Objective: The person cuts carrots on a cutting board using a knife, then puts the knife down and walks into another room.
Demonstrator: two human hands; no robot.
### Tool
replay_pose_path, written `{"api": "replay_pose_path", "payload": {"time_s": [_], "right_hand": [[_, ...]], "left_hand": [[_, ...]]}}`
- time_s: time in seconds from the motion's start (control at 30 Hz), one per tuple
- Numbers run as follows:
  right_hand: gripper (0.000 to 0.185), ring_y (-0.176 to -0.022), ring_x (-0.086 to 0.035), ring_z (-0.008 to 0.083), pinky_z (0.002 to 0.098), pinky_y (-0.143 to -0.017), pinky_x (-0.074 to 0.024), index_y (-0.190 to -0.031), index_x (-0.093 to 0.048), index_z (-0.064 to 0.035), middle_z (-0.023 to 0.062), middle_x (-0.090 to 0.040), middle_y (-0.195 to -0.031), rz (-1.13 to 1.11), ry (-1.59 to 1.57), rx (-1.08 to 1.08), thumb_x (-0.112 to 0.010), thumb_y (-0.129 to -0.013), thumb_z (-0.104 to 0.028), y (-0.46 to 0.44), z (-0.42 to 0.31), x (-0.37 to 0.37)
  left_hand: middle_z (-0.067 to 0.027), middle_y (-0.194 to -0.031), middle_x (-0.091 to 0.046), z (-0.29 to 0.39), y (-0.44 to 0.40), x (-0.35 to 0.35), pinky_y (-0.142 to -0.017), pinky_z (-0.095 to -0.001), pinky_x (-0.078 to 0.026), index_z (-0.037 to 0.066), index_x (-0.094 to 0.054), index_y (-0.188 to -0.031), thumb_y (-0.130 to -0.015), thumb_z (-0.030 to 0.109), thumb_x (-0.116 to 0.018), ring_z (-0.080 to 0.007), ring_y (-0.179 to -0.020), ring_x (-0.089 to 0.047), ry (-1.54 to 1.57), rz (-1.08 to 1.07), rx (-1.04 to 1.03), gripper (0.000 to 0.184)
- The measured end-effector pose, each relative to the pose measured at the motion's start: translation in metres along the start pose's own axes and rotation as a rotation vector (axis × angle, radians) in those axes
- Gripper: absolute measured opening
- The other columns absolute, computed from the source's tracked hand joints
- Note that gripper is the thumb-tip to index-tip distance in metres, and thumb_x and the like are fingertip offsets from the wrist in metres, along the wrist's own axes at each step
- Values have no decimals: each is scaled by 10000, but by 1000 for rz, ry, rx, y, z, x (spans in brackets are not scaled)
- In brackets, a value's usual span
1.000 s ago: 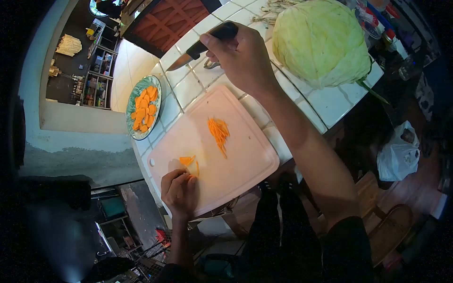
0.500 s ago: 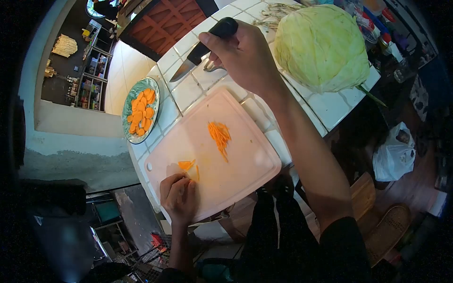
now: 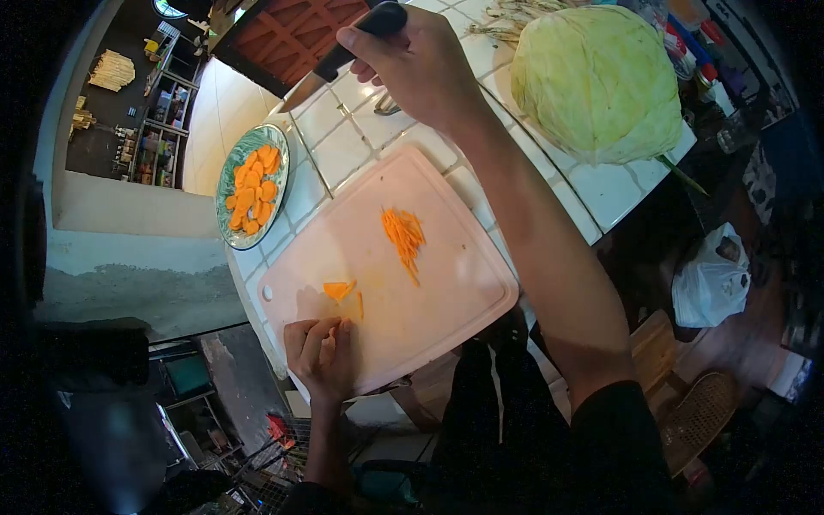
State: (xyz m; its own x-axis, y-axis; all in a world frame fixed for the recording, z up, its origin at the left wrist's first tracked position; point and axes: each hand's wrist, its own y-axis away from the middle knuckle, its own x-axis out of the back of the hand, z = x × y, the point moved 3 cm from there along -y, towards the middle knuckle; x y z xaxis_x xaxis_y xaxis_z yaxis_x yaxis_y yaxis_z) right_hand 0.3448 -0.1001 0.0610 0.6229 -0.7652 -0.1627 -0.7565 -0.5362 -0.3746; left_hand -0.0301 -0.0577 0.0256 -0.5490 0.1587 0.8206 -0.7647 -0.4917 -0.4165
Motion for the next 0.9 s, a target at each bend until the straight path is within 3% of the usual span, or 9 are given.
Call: {"api": "replay_pose_path", "payload": {"time_s": [0.1,0.2,0.3,0.4,0.57,0.67,0.77,0.8,0.9], "right_hand": [[299,-686,-693,99,268,-655,-567,-940,-714,0,40,-733,-762,79,-53,77,-770,-1026,-280,-7,11,-13],[292,-707,-699,99,270,-670,-571,-962,-724,2,45,-740,-780,78,222,91,-761,-1031,-279,-7,20,-11],[277,-730,-703,93,274,-696,-574,-999,-732,-2,39,-744,-795,147,18,62,-754,-1037,-276,13,13,-1],[281,-757,-698,96,254,-706,-561,-1075,-718,-3,48,-745,-862,177,-176,-76,-768,-1034,-276,62,-29,19],[247,-760,-691,112,255,-701,-559,-1102,-707,16,67,-735,-868,117,-201,-118,-746,-1050,-222,133,-60,51],[182,-772,-691,119,267,-712,-566,-1087,-708,15,62,-723,-860,121,-193,-77,-733,-1049,-161,148,-83,53],[306,-773,-712,156,291,-733,-576,-1085,-689,66,115,-733,-901,141,47,-104,-707,-1055,-238,155,-104,49],[131,-793,-685,115,268,-727,-564,-1048,-724,16,82,-725,-935,141,-81,-60,-749,-1021,-109,159,-100,51],[135,-797,-687,121,269,-735,-562,-1036,-728,18,92,-724,-950,106,58,-100,-761,-1010,-111,166,-108,60]], "left_hand": [[-115,-850,-676,-1,-1,-1,-722,-387,-510,15,-765,-947,-792,-48,-861,-276,-800,-631,12,17,-3,192],[-110,-843,-677,0,0,-1,-685,-378,-504,13,-763,-958,-809,-55,-853,-258,-770,-629,33,47,11,187],[-109,-844,-675,-1,-2,-1,-647,-362,-492,9,-749,-947,-824,-62,-844,-245,-746,-621,25,60,-13,171],[-99,-876,-681,-4,0,0,-685,-376,-506,20,-742,-955,-848,-12,-853,-259,-771,-631,35,18,56,157],[-50,-825,-643,-17,0,0,-670,-290,-443,24,-694,-949,-923,23,-813,-139,-720,-528,273,69,334,122],[-1,-822,-645,-10,-12,1,-679,-262,-421,18,-682,-957,-997,82,-764,-79,-740,-512,381,92,400,111],[9,-823,-653,-2,-24,-5,-691,-253,-425,16,-682,-955,-1012,96,-755,-63,-745,-516,452,96,464,122],[15,-832,-664,2,-26,-8,-669,-240,-422,21,-689,-964,-1023,116,-752,-45,-727,-513,506,81,479,128],[-16,-877,-682,12,-26,-14,-731,-243,-465,13,-678,-982,-1037,171,-755,-59,-776,-585,580,12,543,185]]}}
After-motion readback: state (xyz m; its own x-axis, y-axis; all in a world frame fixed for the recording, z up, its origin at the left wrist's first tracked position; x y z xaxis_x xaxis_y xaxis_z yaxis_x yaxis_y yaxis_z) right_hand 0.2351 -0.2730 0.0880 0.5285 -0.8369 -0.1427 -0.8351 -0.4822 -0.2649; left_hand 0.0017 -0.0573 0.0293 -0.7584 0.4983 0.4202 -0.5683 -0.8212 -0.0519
